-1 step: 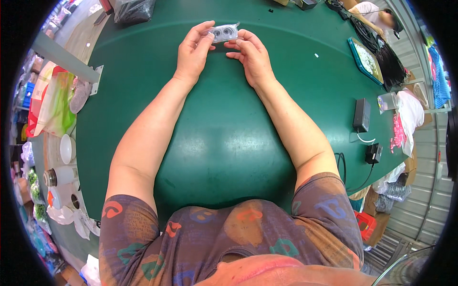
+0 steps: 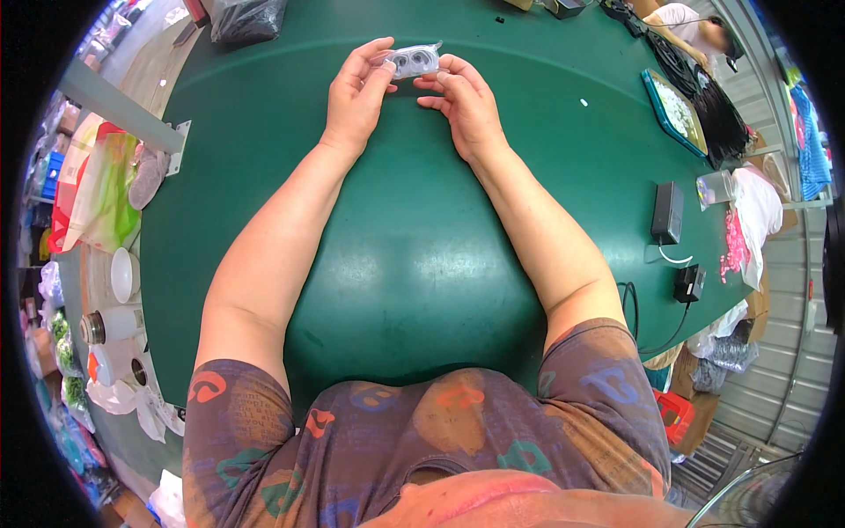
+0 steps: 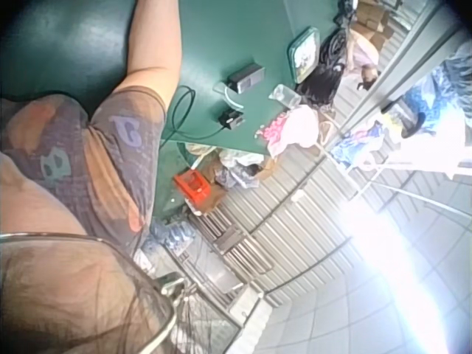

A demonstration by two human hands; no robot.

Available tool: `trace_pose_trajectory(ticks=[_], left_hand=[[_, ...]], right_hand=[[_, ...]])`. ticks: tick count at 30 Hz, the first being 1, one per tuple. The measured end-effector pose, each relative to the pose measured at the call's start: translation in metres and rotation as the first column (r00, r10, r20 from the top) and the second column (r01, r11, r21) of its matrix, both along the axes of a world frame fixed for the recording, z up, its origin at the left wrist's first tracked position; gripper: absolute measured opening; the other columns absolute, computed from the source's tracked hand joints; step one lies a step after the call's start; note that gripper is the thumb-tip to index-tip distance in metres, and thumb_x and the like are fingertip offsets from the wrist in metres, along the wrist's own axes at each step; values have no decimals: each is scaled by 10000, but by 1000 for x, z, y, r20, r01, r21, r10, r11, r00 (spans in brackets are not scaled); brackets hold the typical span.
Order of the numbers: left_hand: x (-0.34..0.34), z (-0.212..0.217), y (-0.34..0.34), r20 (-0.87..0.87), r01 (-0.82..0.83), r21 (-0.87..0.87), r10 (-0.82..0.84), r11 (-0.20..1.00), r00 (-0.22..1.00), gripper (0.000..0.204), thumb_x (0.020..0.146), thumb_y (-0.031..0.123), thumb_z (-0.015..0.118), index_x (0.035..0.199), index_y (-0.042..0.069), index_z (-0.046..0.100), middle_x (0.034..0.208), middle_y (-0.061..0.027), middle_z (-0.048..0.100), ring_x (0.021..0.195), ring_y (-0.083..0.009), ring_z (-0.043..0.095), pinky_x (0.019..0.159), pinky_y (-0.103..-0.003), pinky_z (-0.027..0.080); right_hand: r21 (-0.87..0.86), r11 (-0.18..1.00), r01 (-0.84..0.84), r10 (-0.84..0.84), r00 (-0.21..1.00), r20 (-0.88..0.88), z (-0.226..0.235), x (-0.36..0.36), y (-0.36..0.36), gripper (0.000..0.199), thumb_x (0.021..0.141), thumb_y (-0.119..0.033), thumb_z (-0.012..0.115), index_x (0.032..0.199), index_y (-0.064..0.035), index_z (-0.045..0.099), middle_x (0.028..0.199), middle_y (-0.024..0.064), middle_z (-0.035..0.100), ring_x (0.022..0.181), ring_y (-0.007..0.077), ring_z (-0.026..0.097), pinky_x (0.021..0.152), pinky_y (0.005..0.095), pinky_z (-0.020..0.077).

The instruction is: Inspecting a small plastic bag containing toy eyes at a factory workbench.

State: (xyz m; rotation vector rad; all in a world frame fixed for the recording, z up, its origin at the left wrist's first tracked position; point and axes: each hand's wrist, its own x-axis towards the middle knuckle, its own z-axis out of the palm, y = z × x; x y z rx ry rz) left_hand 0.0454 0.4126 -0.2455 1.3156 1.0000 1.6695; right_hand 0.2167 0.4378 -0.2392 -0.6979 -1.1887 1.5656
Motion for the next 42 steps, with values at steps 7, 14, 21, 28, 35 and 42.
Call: trace_pose_trajectory(ticks=[7,14,21,28,35,42], left_hand=[[0,0,1,22,2,16,-3,1000,1000,407,981,109,572,1378,52,503,1255,-129,624,1122,-181,605,865,-316,527],[-1,1,1,22,-4,16,3,1000,1000,414,973,91,564,1381,51,500,1265,-135,624,1136,-187,601,880,-317,525],[-2,-2,0,44,6,38,-8,999,999,471,928,15,520,1397,51,482,1274,-126,614,1155,-187,592,912,-329,519],[-1,2,-1,38,12,38,-14,999,999,479,923,5,510,1399,48,474,1310,-129,604,1190,-196,582,939,-329,505],[-2,0,1,2,16,67,-16,998,1000,486,915,-22,488,1392,72,475,1334,-137,598,1223,-198,565,997,-334,470],[-1,6,1,-43,18,20,-17,1000,999,506,900,-61,493,1393,52,477,1320,-139,602,1223,-201,565,1049,-315,426]], right_hand=[[-28,1000,2,-3,999,-33,5,-1,-2,350,974,-245,580,1248,-30,541,1158,94,644,1073,210,632,867,342,524],[-8,1000,9,-9,1000,-16,2,-1,-1,276,964,-234,616,1179,-62,594,1102,37,651,998,158,639,787,297,521],[45,999,25,-29,997,78,-4,-3,-1,308,958,-199,620,1219,-39,584,1096,57,655,988,163,649,772,295,530],[58,998,30,-35,996,80,-4,-4,-1,317,959,-186,615,1231,-27,574,1075,59,653,979,164,650,767,293,531],[67,997,34,-44,988,145,-6,-6,0,289,945,-111,595,1227,-48,580,1057,46,641,968,154,651,771,283,529],[87,996,15,-33,978,207,-3,-4,2,326,970,-115,577,1283,-29,545,1092,64,642,998,169,652,797,284,534]])
